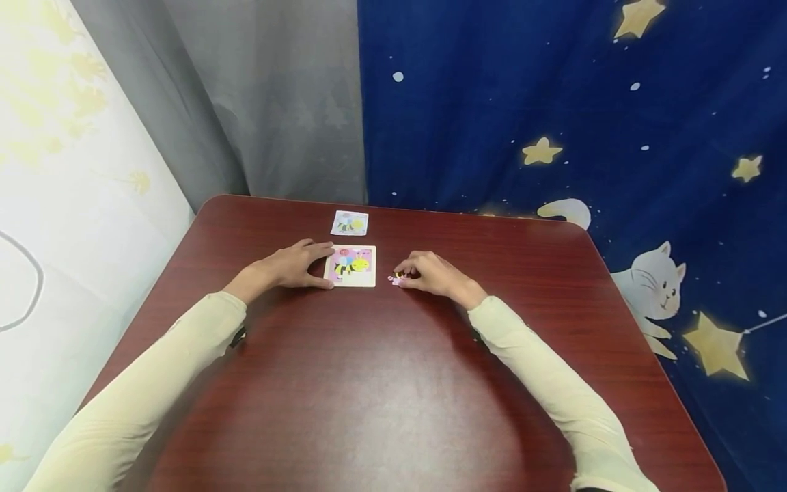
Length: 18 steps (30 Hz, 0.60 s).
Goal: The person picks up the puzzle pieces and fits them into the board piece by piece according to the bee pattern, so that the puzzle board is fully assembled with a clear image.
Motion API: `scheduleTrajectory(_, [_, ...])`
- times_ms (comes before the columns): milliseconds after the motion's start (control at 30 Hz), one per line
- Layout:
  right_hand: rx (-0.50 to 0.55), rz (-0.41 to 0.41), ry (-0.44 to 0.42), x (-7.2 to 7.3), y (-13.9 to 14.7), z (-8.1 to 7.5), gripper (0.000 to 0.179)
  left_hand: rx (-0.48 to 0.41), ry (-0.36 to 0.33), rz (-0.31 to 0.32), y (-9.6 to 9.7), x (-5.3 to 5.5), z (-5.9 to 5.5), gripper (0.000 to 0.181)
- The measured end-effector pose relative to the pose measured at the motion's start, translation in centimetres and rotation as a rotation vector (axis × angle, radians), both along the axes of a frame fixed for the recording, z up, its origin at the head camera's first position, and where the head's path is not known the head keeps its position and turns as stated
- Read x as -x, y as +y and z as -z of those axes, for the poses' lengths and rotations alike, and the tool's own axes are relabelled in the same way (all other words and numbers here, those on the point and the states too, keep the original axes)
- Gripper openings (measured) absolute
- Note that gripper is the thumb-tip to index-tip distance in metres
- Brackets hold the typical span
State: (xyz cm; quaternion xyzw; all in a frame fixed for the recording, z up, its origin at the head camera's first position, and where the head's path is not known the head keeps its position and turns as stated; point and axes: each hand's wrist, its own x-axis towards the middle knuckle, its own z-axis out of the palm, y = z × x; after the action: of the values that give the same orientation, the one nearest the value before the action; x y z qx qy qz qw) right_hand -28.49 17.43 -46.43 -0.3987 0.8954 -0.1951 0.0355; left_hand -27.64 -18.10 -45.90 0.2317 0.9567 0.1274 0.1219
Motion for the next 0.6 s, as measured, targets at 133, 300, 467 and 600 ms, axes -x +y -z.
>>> scheduleTrajectory(133, [0.013,0.0,0.006,0.1,-1.0,-0.3,0.029,0.002,0.002,-0.003,-0.1,0.1,0.1,0.097])
scheduleTrajectory(300, [0.015,-0.012,0.003,0.3,-2.5,-0.6,0.029,0.002,0.003,-0.003,-0.2,0.2,0.1,0.098])
scheduleTrajectory(467, [0.046,-0.049,-0.004,0.6,-4.1,-0.7,0.027,0.001,0.0,0.004,-0.2,0.3,0.2,0.098])
scheduleTrajectory(600, [0.052,-0.065,-0.003,0.7,-5.3,-0.6,0.025,-0.002,-0.005,0.003,-0.2,0.2,0.2,0.098])
